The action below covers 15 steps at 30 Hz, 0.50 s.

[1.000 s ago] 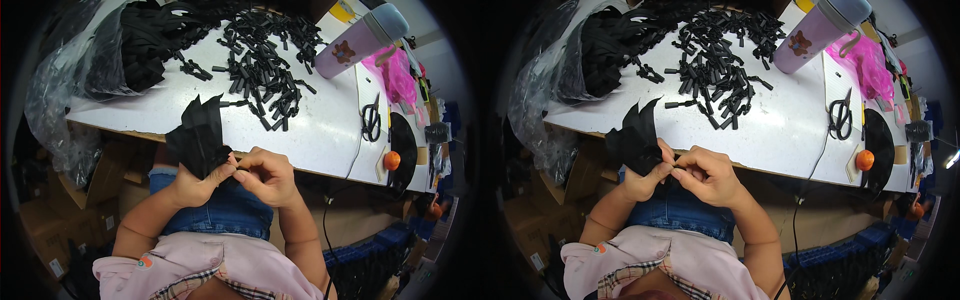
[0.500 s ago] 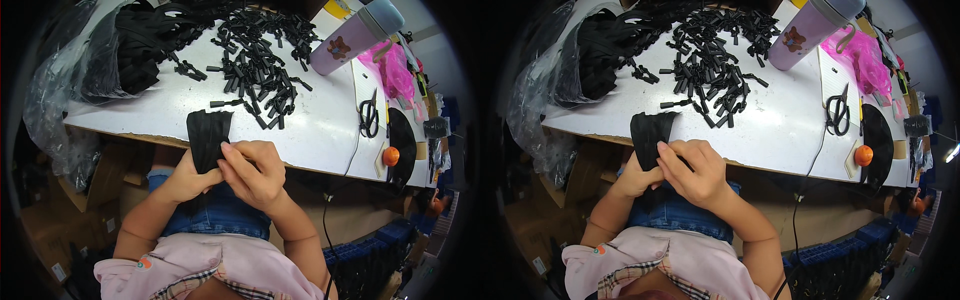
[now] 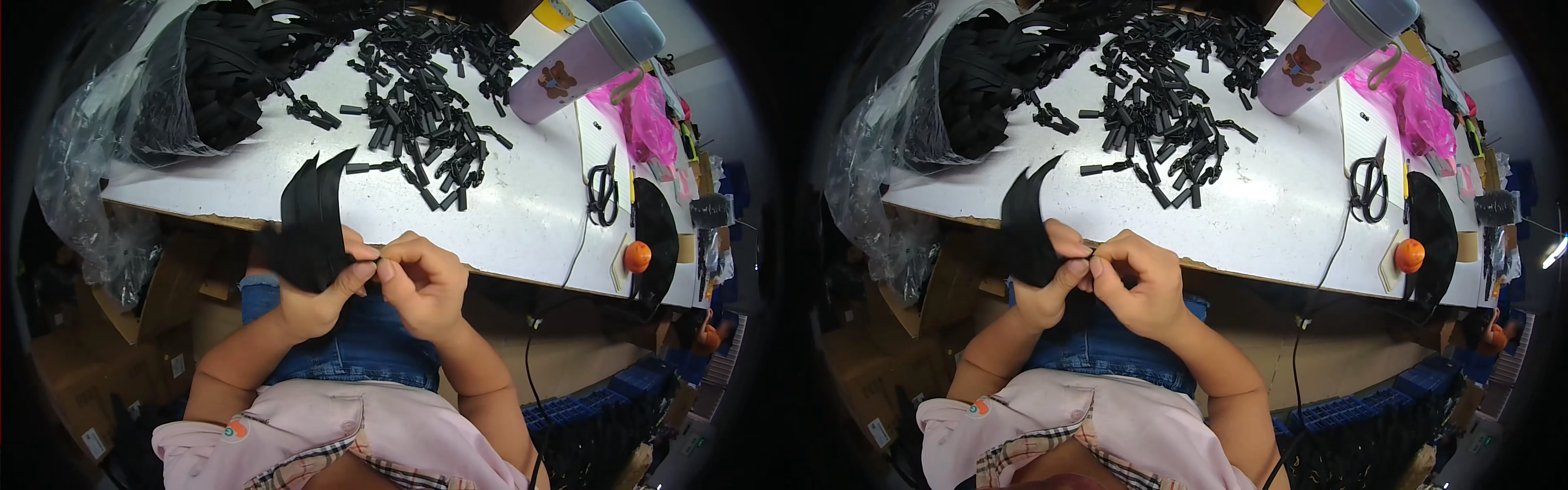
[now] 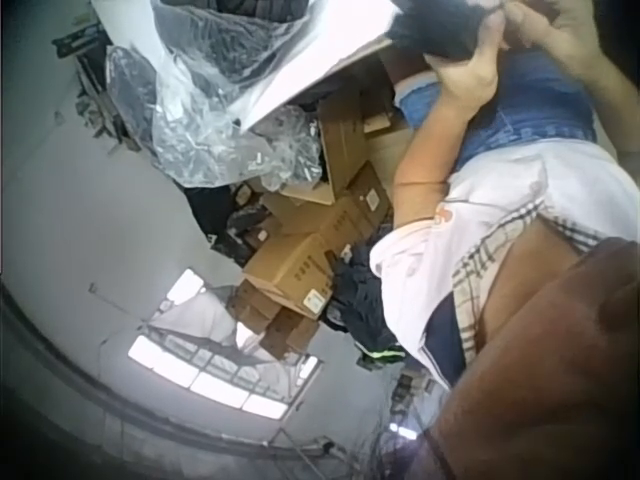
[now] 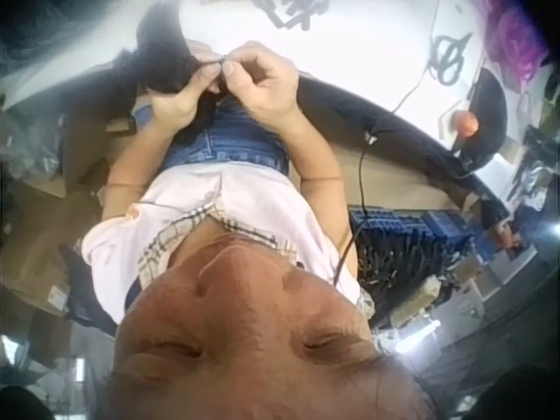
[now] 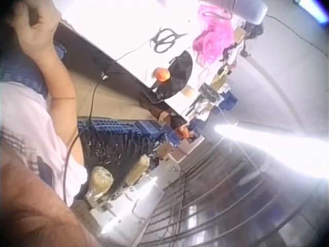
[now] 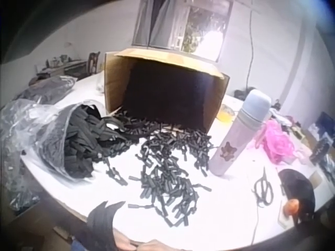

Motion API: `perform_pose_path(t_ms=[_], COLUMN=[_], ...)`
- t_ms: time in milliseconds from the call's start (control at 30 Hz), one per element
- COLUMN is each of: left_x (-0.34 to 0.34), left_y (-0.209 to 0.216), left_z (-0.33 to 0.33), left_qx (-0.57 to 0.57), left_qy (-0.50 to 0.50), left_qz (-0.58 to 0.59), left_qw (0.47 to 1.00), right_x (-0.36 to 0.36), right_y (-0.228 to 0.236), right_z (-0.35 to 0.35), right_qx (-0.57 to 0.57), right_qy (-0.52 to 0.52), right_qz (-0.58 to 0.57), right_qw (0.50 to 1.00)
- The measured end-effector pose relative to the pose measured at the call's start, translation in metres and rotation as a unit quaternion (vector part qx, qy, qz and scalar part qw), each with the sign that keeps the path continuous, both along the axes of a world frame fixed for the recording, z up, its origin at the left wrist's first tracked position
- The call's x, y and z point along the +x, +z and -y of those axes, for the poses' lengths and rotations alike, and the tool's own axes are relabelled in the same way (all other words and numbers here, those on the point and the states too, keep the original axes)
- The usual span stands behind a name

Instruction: Manually attaching small plastic clips to black fabric webbing strips on a workbench.

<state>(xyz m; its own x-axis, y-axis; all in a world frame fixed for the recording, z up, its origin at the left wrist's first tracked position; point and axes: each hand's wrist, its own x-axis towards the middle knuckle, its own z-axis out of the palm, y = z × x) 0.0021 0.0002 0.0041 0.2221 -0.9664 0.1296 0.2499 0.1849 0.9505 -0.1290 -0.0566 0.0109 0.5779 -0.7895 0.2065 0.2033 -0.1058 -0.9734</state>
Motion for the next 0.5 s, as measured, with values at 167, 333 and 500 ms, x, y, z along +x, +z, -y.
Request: perform_pose_path(t_ms=[167,333,500], left_x=[0.006,0.024,0.036], left_y=[-0.001,-0.002,0.003], left_z=[-0.001,0.002,0.014], left_qx=[-0.128,0.056,0.05], left_qy=[-0.02,0.141,0.135], left_qz=[0.112,-0.058,-0.019], left_qw=[0.985,0.987,0.989], right_x=[0.005,0.009,0.05], right_y=[-0.009,-0.047,-0.189], right_z=[-0.001,-0.02,-0.039], right_qx=[0.234,0.052,-0.372], right_qy=[0.087,0.165,0.056], right_qz=[0.025,-0.205,-0.351], right_qw=[0.968,0.963,0.857])
